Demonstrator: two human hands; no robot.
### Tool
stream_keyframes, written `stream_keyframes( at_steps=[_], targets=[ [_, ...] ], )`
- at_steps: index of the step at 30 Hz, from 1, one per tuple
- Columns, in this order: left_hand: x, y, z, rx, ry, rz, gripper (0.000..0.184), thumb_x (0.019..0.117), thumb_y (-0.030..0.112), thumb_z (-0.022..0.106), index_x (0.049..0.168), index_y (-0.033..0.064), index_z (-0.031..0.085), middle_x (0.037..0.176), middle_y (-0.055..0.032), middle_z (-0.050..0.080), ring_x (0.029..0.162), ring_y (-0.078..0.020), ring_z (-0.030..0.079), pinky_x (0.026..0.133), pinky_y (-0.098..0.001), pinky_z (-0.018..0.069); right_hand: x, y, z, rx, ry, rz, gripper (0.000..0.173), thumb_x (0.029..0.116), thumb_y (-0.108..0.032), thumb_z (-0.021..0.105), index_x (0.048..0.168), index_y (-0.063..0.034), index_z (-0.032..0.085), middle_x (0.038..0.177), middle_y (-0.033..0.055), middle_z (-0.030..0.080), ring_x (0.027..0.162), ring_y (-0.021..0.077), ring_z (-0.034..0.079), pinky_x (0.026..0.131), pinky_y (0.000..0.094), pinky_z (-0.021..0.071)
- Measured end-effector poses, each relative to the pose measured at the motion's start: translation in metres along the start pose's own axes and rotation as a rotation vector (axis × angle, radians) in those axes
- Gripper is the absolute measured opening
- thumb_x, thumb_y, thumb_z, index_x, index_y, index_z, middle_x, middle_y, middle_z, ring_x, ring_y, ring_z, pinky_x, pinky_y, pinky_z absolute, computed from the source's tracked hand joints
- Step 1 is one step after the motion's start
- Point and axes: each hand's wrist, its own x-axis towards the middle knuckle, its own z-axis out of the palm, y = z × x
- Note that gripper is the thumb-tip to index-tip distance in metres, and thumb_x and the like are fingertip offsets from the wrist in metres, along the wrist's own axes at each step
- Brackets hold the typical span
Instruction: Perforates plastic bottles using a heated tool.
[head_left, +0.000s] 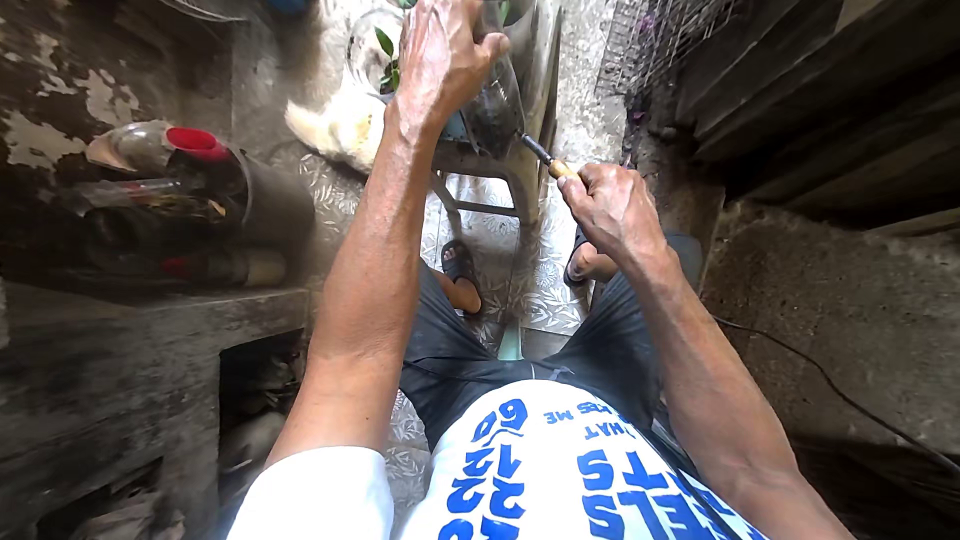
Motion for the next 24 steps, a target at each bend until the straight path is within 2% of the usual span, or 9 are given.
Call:
stream_keyframes(
  at_steps=[8, 14, 24],
  targets=[
    [-0.007, 0.008, -0.004, -0.044, -0.003, -0.01, 0.038, 0.0999, 0.041, 0.06, 0.108, 0.0069, 0.073, 0.109, -0.0163, 0.071, 0.111, -0.0327, 0.067, 0.1, -0.0556, 0.0479, 0.005, -0.016, -0.015, -0.094, -0.045, 0.006, 0.047, 0.1058, -0.044, 0.042, 0.089, -0.006, 0.064, 0.088, 0.0178, 0.067, 0.089, 0.0378, 0.068, 0.071, 0.059, 0.0485],
    [-0.006, 0.01, -0.004, -0.042, 0.003, 0.001, 0.035, 0.0998, 0.039, 0.061, 0.109, 0.0066, 0.073, 0.107, -0.0163, 0.072, 0.108, -0.0339, 0.067, 0.098, -0.0565, 0.0489, 0.011, -0.019, -0.015, -0.122, -0.058, 0.009, 0.048, 0.1058, -0.045, 0.042, 0.089, -0.006, 0.064, 0.088, 0.0179, 0.067, 0.09, 0.0372, 0.068, 0.071, 0.0585, 0.0486],
    [-0.004, 0.011, -0.002, -0.02, 0.007, -0.015, 0.037, 0.099, 0.04, 0.061, 0.109, 0.0072, 0.073, 0.109, -0.016, 0.072, 0.111, -0.0336, 0.067, 0.099, -0.0558, 0.0486, 0.016, -0.018, -0.01, -0.113, -0.058, 0.006, 0.049, 0.1062, -0.045, 0.041, 0.088, -0.0056, 0.064, 0.09, 0.0181, 0.067, 0.092, 0.0372, 0.068, 0.072, 0.0583, 0.0484]
  ],
)
